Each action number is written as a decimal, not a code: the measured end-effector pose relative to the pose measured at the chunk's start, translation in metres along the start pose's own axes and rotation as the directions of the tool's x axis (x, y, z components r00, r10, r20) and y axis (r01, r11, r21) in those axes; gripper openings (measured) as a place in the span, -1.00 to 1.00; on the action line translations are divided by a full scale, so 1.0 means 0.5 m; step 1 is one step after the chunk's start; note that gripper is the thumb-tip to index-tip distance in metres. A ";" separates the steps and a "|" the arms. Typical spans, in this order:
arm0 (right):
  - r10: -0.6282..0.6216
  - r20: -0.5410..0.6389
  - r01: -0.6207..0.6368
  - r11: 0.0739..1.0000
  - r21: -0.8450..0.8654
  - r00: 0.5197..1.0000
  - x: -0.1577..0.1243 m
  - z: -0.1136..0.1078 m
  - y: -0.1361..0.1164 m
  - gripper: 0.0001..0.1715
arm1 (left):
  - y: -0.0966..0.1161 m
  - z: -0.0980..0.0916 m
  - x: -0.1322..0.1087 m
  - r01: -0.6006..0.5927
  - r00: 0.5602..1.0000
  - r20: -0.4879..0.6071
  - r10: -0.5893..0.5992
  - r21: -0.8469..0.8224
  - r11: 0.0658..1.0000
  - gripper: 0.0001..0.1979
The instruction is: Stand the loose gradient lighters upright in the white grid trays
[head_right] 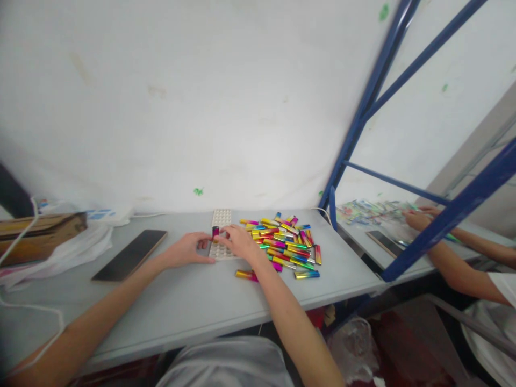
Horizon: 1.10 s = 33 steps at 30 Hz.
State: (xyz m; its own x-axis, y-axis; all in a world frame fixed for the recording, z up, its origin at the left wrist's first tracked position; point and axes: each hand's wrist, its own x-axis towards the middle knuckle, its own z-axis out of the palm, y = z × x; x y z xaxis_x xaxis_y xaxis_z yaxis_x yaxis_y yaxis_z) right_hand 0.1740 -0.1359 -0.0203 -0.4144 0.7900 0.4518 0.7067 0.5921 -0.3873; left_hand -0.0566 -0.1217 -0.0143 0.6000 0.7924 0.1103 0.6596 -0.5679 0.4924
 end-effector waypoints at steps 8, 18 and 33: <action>0.192 -0.097 -0.203 0.972 -0.120 0.977 -0.053 -0.120 0.103 -0.80 | 0.001 -0.005 -0.002 0.004 1.000 -0.020 -0.004 0.041 0.999 -0.33; 0.305 0.011 -0.306 0.951 0.044 0.952 -0.101 -0.185 0.169 -0.76 | -0.005 0.001 -0.003 0.005 0.999 -0.043 -0.004 0.017 1.000 -0.31; 0.279 -0.264 -0.303 0.952 -0.051 0.923 -0.070 -0.164 0.141 -0.59 | -0.006 -0.001 -0.004 0.013 1.000 -0.028 -0.011 0.054 0.998 -0.31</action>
State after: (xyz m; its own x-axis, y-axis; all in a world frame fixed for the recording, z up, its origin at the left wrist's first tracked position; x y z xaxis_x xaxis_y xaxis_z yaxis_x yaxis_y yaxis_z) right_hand 0.2854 -0.1346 0.0024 -0.0337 0.8528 0.5211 0.8273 0.3164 -0.4642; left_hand -0.0598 -0.1214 -0.0157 0.5794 0.8047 0.1293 0.6909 -0.5691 0.4460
